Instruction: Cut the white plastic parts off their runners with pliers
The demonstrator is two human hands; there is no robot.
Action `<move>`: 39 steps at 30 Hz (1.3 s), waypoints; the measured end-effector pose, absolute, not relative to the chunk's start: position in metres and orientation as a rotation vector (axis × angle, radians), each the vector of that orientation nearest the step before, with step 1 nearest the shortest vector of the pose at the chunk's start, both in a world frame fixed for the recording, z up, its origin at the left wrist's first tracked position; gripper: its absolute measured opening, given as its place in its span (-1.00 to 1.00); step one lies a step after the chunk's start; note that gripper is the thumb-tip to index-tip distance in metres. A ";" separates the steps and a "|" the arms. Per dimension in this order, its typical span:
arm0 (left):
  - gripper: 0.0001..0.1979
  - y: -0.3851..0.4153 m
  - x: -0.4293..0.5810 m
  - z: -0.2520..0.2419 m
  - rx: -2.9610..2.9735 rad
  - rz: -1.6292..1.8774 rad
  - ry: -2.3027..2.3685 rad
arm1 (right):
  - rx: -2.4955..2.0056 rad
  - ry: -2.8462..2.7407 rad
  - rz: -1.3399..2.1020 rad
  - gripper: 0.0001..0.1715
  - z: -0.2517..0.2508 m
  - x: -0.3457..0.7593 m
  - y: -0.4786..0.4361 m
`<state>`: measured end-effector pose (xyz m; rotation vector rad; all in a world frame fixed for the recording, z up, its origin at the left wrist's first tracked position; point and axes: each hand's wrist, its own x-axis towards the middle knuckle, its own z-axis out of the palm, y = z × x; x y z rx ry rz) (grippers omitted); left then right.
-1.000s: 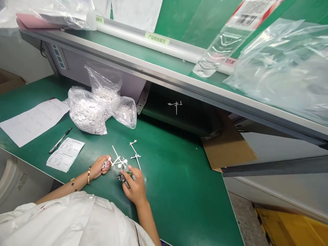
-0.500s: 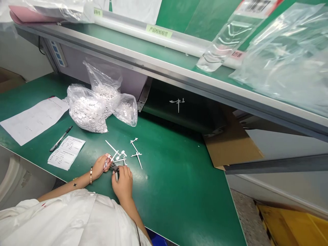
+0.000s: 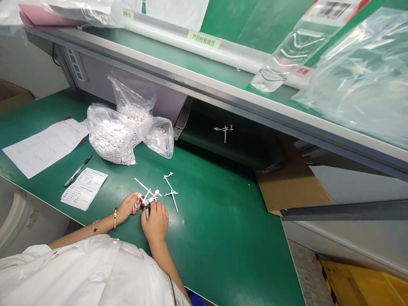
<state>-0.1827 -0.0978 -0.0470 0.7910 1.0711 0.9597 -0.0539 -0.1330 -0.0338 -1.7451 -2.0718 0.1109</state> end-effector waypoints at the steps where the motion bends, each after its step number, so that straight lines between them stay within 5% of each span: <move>1: -0.53 -0.098 -0.183 -0.047 0.789 0.957 1.076 | -1.742 -2.076 0.111 -0.86 -0.034 -0.054 -0.133; 39: -0.53 -0.093 -0.184 -0.049 0.774 0.881 1.117 | -1.811 -2.297 0.529 -0.86 -0.015 -0.051 -0.125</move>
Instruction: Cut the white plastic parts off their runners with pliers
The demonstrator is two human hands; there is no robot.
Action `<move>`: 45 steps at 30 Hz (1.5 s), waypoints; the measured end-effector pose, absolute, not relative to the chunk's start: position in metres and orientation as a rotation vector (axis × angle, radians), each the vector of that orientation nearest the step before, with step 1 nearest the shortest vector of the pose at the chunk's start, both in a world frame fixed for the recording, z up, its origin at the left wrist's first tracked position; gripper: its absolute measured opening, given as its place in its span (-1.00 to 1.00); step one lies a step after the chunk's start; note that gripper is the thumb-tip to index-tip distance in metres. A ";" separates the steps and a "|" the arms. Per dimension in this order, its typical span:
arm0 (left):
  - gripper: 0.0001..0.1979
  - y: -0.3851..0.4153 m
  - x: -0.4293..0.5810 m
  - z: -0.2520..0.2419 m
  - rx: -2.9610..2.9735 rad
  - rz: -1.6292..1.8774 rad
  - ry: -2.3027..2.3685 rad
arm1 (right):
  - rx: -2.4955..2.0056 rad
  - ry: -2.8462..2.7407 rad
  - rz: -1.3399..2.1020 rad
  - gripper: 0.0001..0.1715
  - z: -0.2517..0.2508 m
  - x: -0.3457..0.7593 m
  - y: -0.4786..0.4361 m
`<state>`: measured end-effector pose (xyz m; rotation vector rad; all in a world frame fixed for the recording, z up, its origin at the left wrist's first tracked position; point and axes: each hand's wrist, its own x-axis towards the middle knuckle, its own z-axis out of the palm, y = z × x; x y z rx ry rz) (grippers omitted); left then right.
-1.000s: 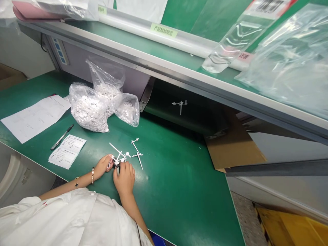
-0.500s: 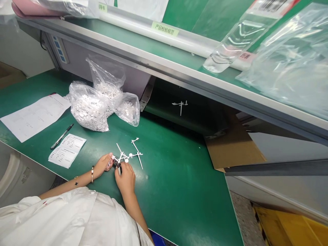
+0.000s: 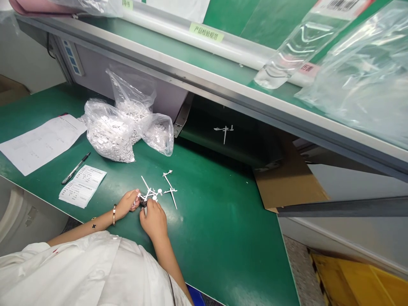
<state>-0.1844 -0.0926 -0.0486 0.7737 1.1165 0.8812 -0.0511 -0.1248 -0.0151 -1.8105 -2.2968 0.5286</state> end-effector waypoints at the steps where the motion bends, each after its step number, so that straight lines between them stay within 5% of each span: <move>1: -0.53 -0.092 -0.184 -0.049 0.770 0.879 1.119 | -1.814 -2.311 0.529 -0.86 -0.014 -0.051 -0.125; 31: -0.52 -0.104 -0.186 -0.038 0.875 0.849 1.145 | -2.018 -2.038 0.587 -0.91 -0.018 -0.056 -0.150; 45: -0.60 -0.133 -0.201 -0.027 0.604 0.913 1.007 | -1.703 -1.855 0.616 -0.93 -0.034 -0.066 -0.179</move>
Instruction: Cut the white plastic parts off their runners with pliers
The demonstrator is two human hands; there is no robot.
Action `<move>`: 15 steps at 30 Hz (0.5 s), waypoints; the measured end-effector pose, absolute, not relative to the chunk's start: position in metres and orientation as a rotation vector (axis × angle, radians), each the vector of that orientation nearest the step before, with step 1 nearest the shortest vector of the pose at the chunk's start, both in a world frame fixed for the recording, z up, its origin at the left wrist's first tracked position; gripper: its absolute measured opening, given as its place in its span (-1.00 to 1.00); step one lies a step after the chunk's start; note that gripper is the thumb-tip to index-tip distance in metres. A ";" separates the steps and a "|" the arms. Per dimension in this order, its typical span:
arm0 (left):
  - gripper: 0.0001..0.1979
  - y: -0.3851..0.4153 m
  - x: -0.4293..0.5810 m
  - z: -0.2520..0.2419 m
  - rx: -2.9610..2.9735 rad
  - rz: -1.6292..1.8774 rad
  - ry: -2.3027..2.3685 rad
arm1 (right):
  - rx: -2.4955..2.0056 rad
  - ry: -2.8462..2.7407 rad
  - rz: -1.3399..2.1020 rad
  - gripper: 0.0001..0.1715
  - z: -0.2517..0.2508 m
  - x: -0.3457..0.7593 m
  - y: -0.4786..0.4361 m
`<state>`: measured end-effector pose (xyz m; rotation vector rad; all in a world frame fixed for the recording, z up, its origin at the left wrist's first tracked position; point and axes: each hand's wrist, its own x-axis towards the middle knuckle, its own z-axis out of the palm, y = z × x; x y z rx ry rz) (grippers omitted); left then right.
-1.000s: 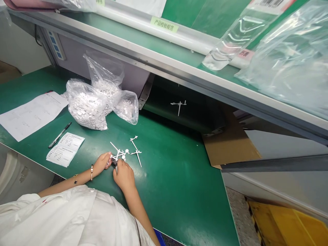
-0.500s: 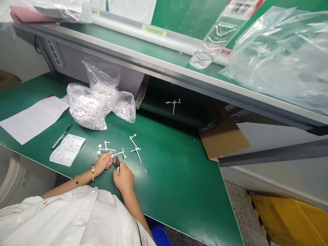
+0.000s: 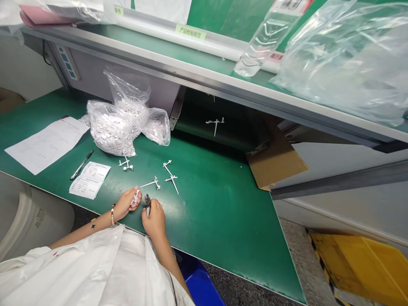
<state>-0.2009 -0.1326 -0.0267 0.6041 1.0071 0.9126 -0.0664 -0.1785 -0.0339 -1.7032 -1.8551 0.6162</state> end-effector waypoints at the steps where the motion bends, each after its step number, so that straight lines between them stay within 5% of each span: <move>1: -0.64 -0.132 -0.204 -0.025 0.545 0.943 0.987 | -1.684 -1.841 0.605 -0.94 -0.036 -0.067 -0.180; 10: -0.80 -0.101 -0.246 -0.016 0.328 1.193 0.980 | -1.673 -1.876 0.467 -0.92 -0.043 -0.076 -0.188; 15: -0.73 -0.076 -0.264 -0.010 0.364 1.041 1.205 | -1.685 -1.889 0.422 -0.95 -0.041 -0.077 -0.189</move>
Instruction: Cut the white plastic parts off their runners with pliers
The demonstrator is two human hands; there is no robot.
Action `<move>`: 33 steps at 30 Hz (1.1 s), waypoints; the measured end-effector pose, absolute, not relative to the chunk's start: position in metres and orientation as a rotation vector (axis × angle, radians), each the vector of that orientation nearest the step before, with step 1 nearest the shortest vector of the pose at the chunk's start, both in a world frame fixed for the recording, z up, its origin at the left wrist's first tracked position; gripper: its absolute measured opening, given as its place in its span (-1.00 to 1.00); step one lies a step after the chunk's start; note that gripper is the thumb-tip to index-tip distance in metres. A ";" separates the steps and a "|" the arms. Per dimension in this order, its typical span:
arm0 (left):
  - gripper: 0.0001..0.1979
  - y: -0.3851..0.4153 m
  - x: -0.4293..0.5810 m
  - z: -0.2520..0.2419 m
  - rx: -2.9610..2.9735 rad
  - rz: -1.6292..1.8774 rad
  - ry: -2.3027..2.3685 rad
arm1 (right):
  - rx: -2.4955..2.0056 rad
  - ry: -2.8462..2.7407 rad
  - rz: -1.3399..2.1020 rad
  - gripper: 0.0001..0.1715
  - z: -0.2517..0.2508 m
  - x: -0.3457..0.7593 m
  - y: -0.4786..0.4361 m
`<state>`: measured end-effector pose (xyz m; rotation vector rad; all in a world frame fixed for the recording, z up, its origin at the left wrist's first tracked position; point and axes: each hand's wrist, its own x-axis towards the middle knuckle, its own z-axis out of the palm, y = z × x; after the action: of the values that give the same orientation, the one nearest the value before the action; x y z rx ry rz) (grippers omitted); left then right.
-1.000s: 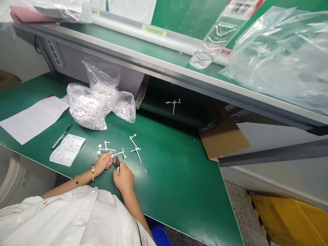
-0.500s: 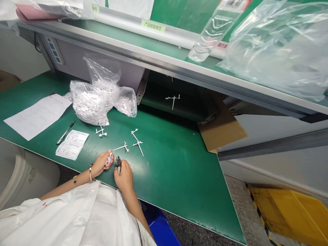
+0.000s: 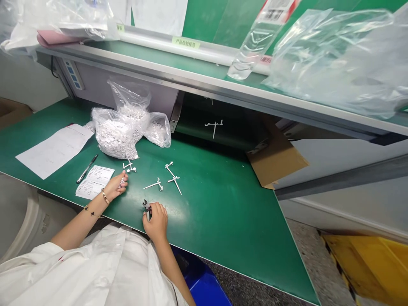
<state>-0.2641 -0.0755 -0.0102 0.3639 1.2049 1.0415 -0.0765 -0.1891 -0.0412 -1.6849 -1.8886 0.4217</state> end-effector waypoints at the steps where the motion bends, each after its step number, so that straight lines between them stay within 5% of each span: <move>1: -0.74 -0.071 -0.267 -0.010 0.373 0.994 1.228 | -1.680 -1.887 0.416 -0.94 -0.041 -0.076 -0.189; 14: -0.79 -0.041 -0.272 -0.013 0.627 0.840 1.389 | -1.628 -1.905 0.440 -0.89 -0.042 -0.076 -0.191; 25: -0.65 -0.117 -0.233 -0.026 0.921 0.863 1.027 | -1.660 -1.838 0.453 -0.79 -0.040 -0.080 -0.189; 33: -0.62 -0.133 -0.227 -0.041 0.929 0.810 0.942 | -1.702 -1.727 0.917 -0.73 -0.026 -0.070 -0.175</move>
<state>-0.2266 -0.1326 -0.0408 0.9290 0.9423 0.8099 -0.0697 -0.1750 -0.0264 -1.7024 -1.7267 0.9170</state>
